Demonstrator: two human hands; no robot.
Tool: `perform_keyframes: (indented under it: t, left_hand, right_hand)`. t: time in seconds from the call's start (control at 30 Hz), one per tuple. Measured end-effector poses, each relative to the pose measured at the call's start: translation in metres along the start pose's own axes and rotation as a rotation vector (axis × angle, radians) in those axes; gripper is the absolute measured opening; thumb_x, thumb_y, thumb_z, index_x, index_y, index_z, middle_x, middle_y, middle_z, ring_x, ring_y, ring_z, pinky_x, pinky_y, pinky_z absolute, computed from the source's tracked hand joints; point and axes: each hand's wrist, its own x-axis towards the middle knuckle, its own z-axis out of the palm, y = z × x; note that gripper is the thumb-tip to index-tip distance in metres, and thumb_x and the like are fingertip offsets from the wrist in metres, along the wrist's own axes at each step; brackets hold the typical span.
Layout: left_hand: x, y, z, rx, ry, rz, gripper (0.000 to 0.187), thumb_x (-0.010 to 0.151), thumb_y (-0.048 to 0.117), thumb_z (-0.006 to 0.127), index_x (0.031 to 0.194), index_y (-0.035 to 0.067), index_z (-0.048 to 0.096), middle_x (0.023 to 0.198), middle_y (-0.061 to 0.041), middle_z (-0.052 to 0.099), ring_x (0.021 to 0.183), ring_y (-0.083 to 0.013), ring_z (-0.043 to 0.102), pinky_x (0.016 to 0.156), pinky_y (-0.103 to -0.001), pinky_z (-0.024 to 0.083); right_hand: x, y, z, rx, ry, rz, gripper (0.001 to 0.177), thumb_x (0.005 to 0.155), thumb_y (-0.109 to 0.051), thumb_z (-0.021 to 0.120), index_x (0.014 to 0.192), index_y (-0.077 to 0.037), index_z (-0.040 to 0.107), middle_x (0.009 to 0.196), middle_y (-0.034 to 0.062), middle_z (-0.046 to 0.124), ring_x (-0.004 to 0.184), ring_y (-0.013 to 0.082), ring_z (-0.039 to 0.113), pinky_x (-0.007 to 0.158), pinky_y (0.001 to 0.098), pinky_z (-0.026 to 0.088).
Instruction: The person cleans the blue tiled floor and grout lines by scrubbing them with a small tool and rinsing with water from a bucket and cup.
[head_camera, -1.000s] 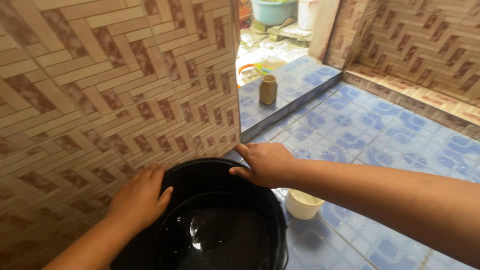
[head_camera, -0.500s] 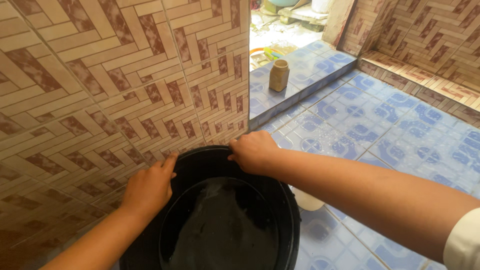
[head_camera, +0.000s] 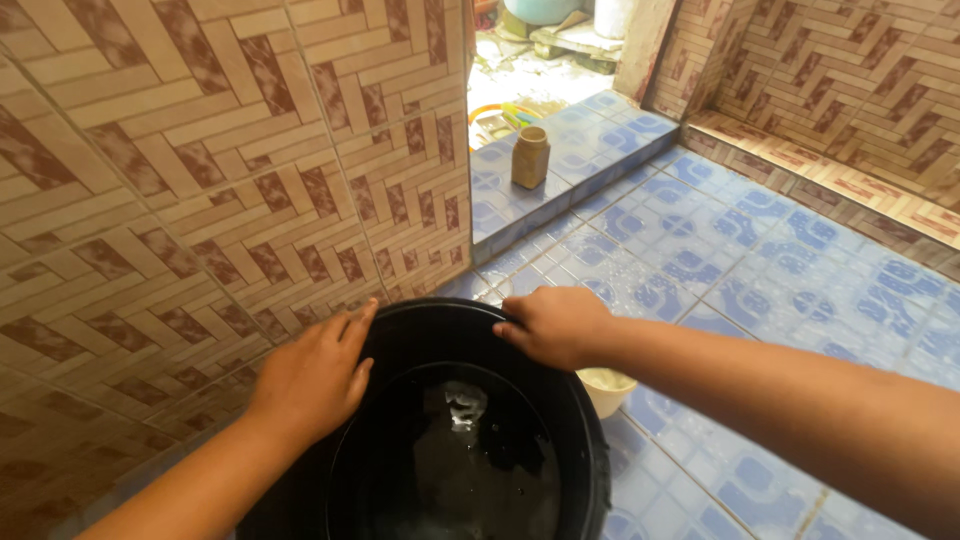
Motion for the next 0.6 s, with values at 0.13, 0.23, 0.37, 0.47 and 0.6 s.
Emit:
perform_keyframes:
  t: [0.13, 0.23, 0.37, 0.47, 0.6]
  left_hand:
    - [-0.004, -0.005, -0.001, 0.006, -0.027, -0.039, 0.076, 0.086, 0.032, 0.064, 0.156, 0.015, 0.038, 0.142, -0.005, 0.058, 0.118, -0.0237, 0.062, 0.078, -0.039, 0.061]
    - [-0.004, -0.005, 0.004, 0.006, -0.014, -0.031, 0.080, 0.085, 0.033, 0.064, 0.156, 0.012, 0.035, 0.145, -0.009, 0.055, 0.119, -0.0261, 0.061, 0.083, -0.039, 0.060]
    - [0.004, -0.008, 0.010, -0.042, -0.019, -0.008, 0.082, 0.082, 0.032, 0.064, 0.155, 0.008, 0.032, 0.146, -0.016, 0.052, 0.130, -0.0318, 0.057, 0.086, -0.041, 0.059]
    - [0.009, -0.010, 0.011, -0.008, -0.163, -0.060, 0.081, 0.089, 0.035, 0.061, 0.158, 0.010, 0.027, 0.148, -0.015, 0.049, 0.127, -0.0289, 0.056, 0.092, -0.039, 0.058]
    - [0.014, -0.010, 0.006, 0.044, -0.292, -0.074, 0.082, 0.092, 0.036, 0.060, 0.159, 0.009, 0.022, 0.150, -0.017, 0.045, 0.129, -0.0287, 0.053, 0.090, -0.037, 0.059]
  right_hand:
    - [0.000, 0.059, 0.011, 0.193, -0.021, 0.034, 0.056, 0.101, -0.059, 0.042, 0.119, -0.014, 0.071, 0.104, 0.0151, 0.075, 0.104, 0.0349, 0.069, 0.091, 0.0474, 0.053]
    - [-0.002, 0.099, 0.032, -0.068, -0.056, 0.049, 0.066, 0.087, -0.064, 0.060, 0.135, -0.019, 0.058, 0.134, 0.0127, 0.060, 0.121, 0.0352, 0.060, 0.095, 0.0488, 0.053]
    - [0.003, 0.116, 0.061, -0.255, -0.207, 0.085, 0.111, 0.069, -0.069, 0.081, 0.158, -0.030, 0.028, 0.165, 0.0126, 0.025, 0.139, 0.0367, 0.045, 0.104, 0.0535, 0.047]
    - [0.009, 0.120, 0.072, -0.250, -0.226, 0.084, 0.120, 0.060, -0.064, 0.088, 0.159, -0.040, 0.024, 0.168, 0.0113, 0.018, 0.147, 0.0387, 0.034, 0.105, 0.0589, 0.044]
    - [0.021, 0.128, 0.079, -0.179, -0.313, 0.135, 0.114, 0.064, -0.061, 0.088, 0.158, -0.045, 0.028, 0.160, 0.0148, 0.026, 0.142, 0.0428, 0.034, 0.102, 0.0592, 0.046]
